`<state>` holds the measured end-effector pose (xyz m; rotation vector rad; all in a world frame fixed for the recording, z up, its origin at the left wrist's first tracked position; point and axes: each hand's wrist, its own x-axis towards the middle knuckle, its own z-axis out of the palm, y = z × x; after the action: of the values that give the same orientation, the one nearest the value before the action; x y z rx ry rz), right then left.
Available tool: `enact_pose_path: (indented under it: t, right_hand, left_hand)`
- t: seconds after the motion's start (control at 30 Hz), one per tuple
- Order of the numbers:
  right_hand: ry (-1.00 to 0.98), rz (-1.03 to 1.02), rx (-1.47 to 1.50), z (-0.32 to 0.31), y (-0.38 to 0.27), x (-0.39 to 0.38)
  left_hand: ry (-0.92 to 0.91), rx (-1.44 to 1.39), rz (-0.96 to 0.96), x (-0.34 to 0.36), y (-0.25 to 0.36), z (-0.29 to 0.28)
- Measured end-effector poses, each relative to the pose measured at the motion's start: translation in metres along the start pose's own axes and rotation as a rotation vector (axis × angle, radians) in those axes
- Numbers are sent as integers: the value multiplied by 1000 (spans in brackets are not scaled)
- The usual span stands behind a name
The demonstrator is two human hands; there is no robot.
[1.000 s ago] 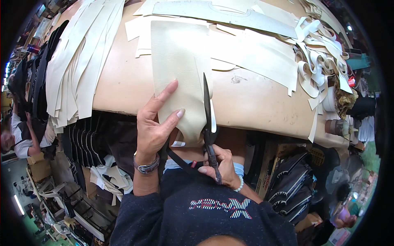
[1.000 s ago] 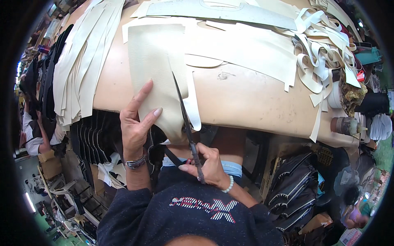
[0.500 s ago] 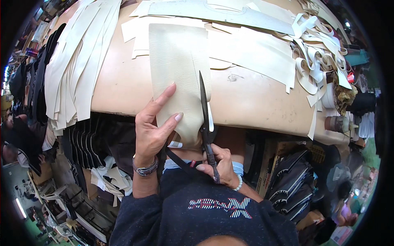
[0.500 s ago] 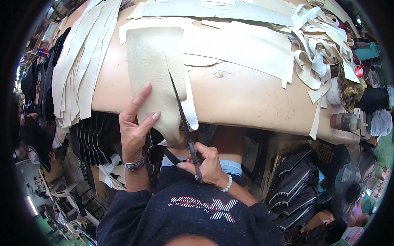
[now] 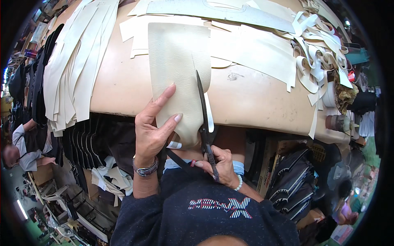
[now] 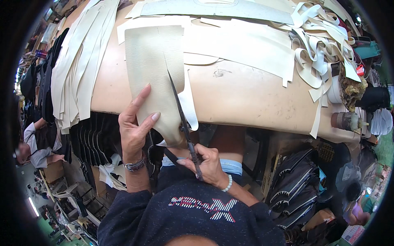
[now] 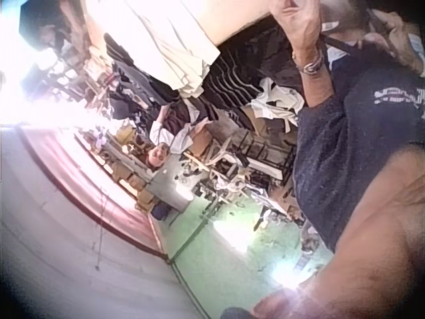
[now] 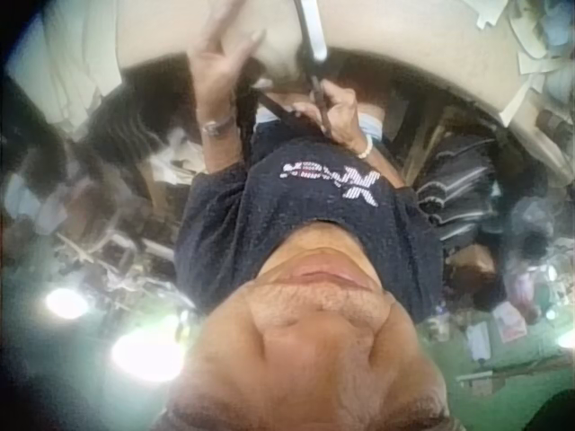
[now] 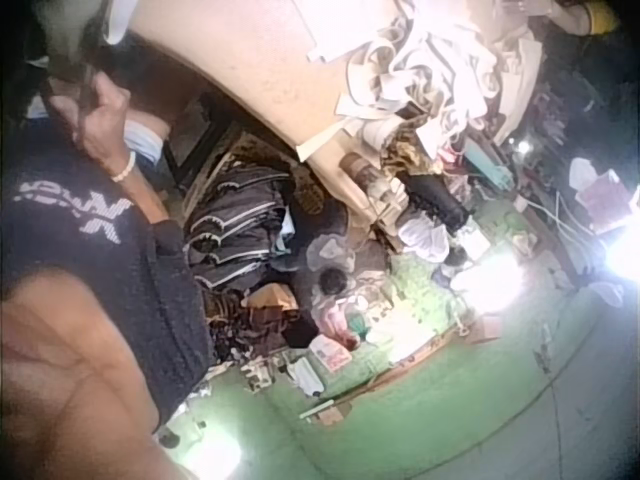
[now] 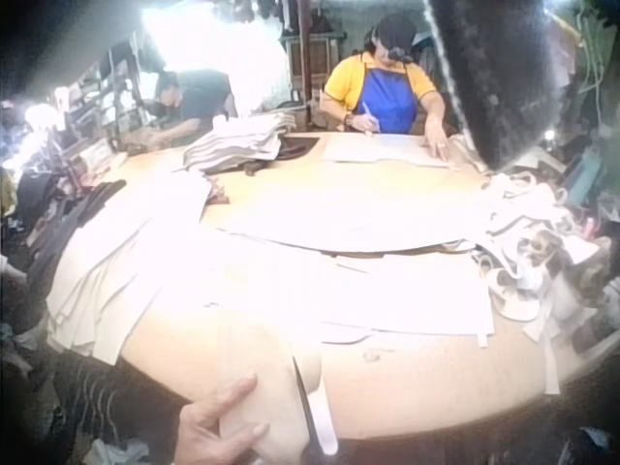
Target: The person uses shears to cut curved and straight edges on light-colored leather sheets, handling the pieces one at a time and moving scraps aside on a large work table.
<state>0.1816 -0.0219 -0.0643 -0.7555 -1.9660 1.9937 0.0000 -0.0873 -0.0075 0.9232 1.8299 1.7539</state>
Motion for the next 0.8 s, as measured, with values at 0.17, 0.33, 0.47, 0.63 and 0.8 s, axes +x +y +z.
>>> enact_pose_path:
  t: [0.17, 0.33, 0.47, 0.63, 0.8]
  right_hand:
    - [16, 3, 16, 2, 2, -1]
    - [9, 69, 65, 3, -1, -2]
    - [-9, -42, 90, 1, -6, 0]
    - [-21, -73, 30, -4, -8, 6]
    - [39, -101, 71, 0, -13, 16]
  left_hand:
    - [-4, -4, -5, 0, 0, 1]
    - [-1, -5, 6, 0, -1, 1]
    - [-16, -8, -8, -1, 2, 1]
    - [-31, -9, 11, -7, -2, 3]
    - [-50, -49, -54, -17, -2, 5]
